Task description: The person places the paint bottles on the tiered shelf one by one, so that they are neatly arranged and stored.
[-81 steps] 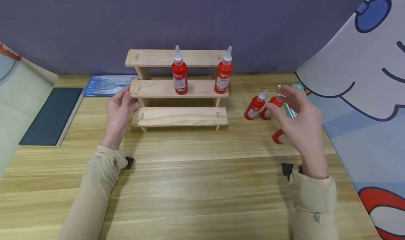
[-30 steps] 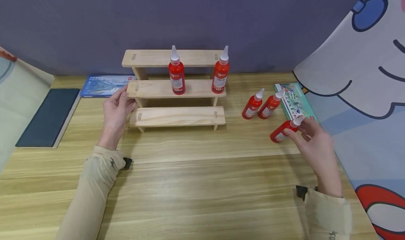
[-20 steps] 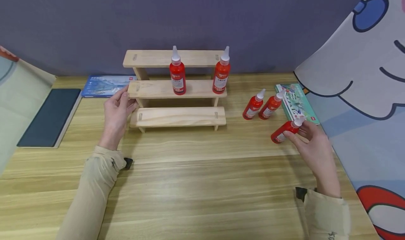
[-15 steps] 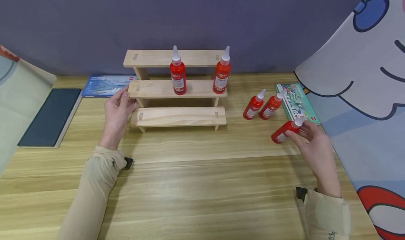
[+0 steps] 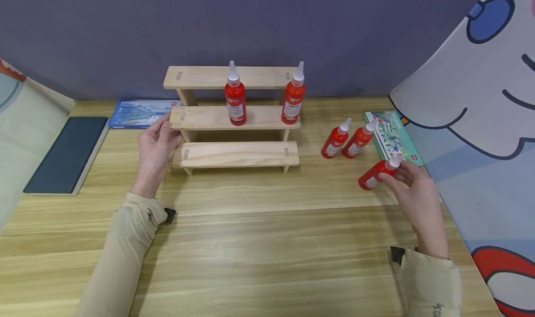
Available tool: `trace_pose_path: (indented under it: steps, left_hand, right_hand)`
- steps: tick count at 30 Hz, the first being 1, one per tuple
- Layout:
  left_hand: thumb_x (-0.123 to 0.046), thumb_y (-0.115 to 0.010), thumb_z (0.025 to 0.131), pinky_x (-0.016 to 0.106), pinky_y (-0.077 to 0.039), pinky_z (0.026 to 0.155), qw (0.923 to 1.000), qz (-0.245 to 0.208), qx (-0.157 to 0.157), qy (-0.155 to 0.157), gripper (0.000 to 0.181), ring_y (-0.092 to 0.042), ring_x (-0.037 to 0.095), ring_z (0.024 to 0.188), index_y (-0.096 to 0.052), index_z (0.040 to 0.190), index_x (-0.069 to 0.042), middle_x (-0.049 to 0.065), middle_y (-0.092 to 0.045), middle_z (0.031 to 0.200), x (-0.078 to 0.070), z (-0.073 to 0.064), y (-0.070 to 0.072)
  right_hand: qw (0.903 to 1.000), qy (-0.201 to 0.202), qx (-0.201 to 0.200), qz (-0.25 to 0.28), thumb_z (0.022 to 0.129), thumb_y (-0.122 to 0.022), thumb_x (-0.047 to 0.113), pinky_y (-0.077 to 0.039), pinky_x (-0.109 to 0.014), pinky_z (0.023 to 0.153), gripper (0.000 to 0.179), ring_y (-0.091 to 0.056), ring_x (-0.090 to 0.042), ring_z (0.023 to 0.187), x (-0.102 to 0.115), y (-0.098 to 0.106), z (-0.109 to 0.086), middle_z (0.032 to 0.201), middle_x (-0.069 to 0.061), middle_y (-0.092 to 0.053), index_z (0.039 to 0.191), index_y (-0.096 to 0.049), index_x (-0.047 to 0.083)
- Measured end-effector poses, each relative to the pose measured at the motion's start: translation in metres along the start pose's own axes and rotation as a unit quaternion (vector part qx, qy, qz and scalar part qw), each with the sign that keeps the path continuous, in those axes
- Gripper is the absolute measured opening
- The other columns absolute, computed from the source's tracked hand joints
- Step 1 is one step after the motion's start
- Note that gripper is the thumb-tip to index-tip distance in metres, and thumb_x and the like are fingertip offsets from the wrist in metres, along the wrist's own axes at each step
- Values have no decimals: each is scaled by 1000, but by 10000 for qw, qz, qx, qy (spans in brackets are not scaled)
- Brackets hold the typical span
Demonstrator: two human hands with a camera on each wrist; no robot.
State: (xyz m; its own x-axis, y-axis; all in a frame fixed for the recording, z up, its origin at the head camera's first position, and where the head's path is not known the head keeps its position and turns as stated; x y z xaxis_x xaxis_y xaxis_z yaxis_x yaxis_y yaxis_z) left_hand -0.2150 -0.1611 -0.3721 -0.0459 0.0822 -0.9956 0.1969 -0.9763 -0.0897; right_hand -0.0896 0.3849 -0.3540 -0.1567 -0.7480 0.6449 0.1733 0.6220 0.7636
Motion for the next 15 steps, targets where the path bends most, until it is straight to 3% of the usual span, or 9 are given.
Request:
trace_pose_path:
  steps: [15]
  left_hand:
    - [-13,-45,117,29,-54,110,10000,-61,14,12,44,-58,35,138,-46,158,3,29,-52,155,-1,0,-1]
  right_hand:
    - [9997,8,-20,-226,108,-69,25,-40,0,67,52,-43,16,92,-1,-1,5,129,-39,-63,141,-56,-14]
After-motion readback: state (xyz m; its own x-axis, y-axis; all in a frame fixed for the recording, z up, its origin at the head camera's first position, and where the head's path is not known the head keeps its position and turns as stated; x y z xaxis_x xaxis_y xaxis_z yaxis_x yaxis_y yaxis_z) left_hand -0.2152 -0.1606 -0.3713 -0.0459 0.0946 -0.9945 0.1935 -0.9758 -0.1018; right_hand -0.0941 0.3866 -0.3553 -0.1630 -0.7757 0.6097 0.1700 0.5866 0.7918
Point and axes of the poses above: each hand's wrist, its own z-axis towards the middle knuckle, its own y-axis out of the back of the hand, x = y × z, the point moved 5 cm from there along z, towards the middle knuckle
